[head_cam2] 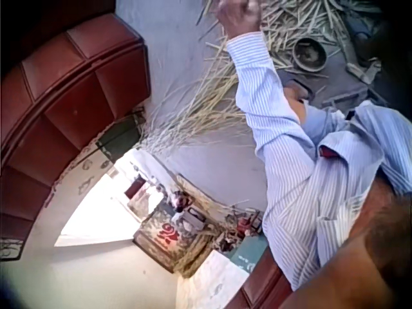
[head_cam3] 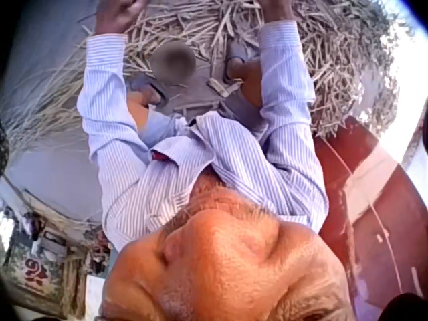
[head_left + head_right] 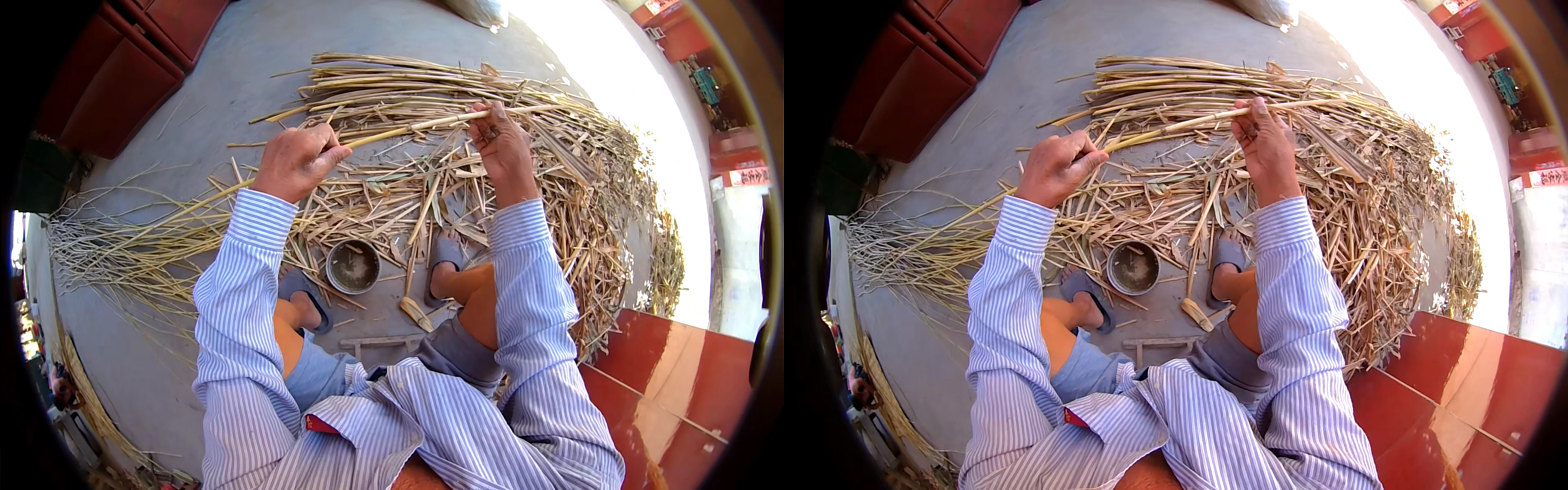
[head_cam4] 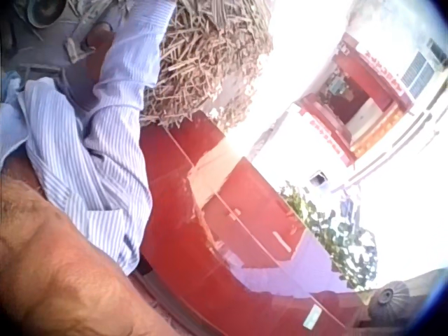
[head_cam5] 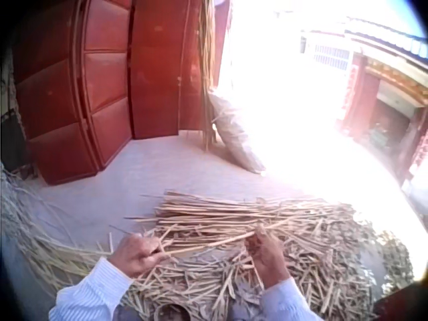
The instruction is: The person sits on the floor and repeatedly picks up dried plant stalks, strips off the outer layers by hand, and places the processed pieces aside. The person handles the stalks one at a time, separating usable parts from waste.
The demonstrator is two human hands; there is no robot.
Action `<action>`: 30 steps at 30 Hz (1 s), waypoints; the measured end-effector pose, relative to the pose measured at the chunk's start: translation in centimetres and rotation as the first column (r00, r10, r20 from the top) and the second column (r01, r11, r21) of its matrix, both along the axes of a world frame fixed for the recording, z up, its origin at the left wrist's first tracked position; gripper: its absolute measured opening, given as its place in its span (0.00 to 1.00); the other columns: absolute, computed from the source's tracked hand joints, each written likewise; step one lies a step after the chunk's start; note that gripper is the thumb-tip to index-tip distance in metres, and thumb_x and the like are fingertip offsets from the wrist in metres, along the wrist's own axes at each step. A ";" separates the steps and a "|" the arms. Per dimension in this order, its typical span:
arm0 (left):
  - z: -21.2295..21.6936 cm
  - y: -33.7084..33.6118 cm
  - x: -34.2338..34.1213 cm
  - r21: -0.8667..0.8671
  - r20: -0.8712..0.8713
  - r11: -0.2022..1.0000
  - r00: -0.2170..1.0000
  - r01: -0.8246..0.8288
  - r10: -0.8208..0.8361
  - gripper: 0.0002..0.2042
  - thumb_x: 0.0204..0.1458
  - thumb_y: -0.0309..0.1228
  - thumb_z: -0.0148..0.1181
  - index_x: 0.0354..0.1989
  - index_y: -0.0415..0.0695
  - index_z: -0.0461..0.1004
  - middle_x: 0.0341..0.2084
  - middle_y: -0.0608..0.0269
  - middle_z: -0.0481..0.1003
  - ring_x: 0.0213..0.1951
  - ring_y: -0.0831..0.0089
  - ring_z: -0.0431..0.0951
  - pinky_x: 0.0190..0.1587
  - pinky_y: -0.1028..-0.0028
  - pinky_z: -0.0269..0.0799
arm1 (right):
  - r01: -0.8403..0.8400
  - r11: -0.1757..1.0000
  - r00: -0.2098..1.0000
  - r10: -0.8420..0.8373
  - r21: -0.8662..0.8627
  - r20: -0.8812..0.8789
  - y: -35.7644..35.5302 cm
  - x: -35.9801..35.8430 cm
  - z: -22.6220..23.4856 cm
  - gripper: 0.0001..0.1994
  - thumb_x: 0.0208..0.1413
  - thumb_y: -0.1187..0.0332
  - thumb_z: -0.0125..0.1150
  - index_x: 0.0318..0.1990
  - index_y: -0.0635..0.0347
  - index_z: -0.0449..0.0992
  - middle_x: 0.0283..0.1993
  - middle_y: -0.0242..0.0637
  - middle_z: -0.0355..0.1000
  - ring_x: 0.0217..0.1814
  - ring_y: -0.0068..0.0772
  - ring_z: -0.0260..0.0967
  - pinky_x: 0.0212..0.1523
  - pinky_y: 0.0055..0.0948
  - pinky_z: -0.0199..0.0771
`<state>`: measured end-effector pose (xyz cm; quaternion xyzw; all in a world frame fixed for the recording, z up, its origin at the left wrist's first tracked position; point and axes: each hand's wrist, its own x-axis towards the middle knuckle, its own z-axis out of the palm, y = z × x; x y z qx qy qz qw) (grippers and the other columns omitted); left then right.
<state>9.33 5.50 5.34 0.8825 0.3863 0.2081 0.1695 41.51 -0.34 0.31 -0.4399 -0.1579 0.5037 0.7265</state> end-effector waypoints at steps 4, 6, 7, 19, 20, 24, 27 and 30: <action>-0.1 0.2 -0.1 -0.120 0.045 0.992 0.998 -0.034 0.039 0.14 0.51 0.40 0.66 0.28 0.41 0.75 0.16 0.54 0.71 0.19 0.62 0.71 0.24 0.65 0.63 | -0.221 0.973 0.972 0.225 0.069 -0.073 -0.4 -4.7 2.0 0.11 0.65 0.70 0.54 0.50 0.66 0.69 0.49 0.46 0.75 0.48 0.34 0.76 0.46 0.28 0.82; 0.1 0.1 0.2 -0.126 0.032 0.992 0.999 -0.020 0.024 0.14 0.51 0.40 0.66 0.28 0.40 0.74 0.16 0.55 0.71 0.19 0.63 0.70 0.24 0.66 0.63 | -0.225 0.973 0.970 0.229 0.059 -0.079 -0.2 -5.7 1.3 0.13 0.65 0.70 0.53 0.55 0.64 0.67 0.51 0.43 0.74 0.52 0.34 0.75 0.50 0.30 0.81; 0.1 0.0 0.3 -0.121 0.025 0.993 0.999 -0.017 0.020 0.14 0.51 0.40 0.66 0.27 0.40 0.74 0.16 0.55 0.70 0.20 0.63 0.70 0.24 0.66 0.63 | -0.180 0.982 0.982 0.183 0.054 -0.054 0.0 -6.1 1.3 0.10 0.64 0.69 0.56 0.49 0.65 0.71 0.47 0.42 0.76 0.46 0.32 0.77 0.45 0.27 0.81; 2.4 0.0 -0.2 0.355 -0.144 0.931 0.989 0.079 -0.029 0.13 0.49 0.41 0.66 0.24 0.45 0.74 0.16 0.55 0.73 0.22 0.56 0.74 0.28 0.65 0.66 | -0.044 0.998 0.998 0.042 -0.051 -0.041 0.5 -2.2 1.3 0.09 0.60 0.66 0.63 0.39 0.63 0.76 0.35 0.35 0.78 0.35 0.25 0.77 0.36 0.24 0.80; 2.4 0.1 -0.6 0.277 -0.133 0.959 0.991 0.067 -0.031 0.13 0.48 0.40 0.66 0.25 0.44 0.74 0.17 0.55 0.73 0.22 0.55 0.74 0.28 0.64 0.66 | -0.022 0.998 0.999 0.020 -0.054 -0.038 0.3 -1.2 1.3 0.09 0.60 0.66 0.63 0.38 0.62 0.76 0.35 0.35 0.78 0.35 0.26 0.77 0.36 0.24 0.80; 2.5 0.1 -0.5 -0.008 -0.027 1.000 1.000 -0.005 0.004 0.11 0.47 0.37 0.68 0.27 0.43 0.76 0.18 0.54 0.75 0.22 0.54 0.73 0.29 0.61 0.67 | -0.037 0.998 0.999 0.037 -0.048 0.001 0.1 -2.3 0.7 0.09 0.60 0.66 0.62 0.41 0.62 0.74 0.37 0.35 0.78 0.35 0.25 0.77 0.37 0.24 0.81; -0.3 -0.2 2.0 0.229 0.132 0.972 0.987 0.059 -0.091 0.10 0.47 0.35 0.69 0.25 0.41 0.78 0.18 0.54 0.75 0.21 0.55 0.74 0.24 0.63 0.66 | -0.148 0.988 0.989 0.148 -0.034 0.010 0.3 -5.6 1.1 0.09 0.61 0.65 0.62 0.42 0.59 0.74 0.41 0.37 0.78 0.39 0.28 0.78 0.42 0.27 0.81; 0.8 -0.1 2.3 -0.016 0.243 0.998 0.968 -0.055 0.057 0.09 0.48 0.34 0.69 0.27 0.41 0.79 0.20 0.54 0.77 0.20 0.60 0.75 0.24 0.66 0.67 | -0.142 0.990 0.988 0.143 -0.019 0.053 0.2 -5.8 1.7 0.08 0.61 0.66 0.62 0.42 0.59 0.73 0.39 0.36 0.78 0.40 0.28 0.78 0.42 0.27 0.81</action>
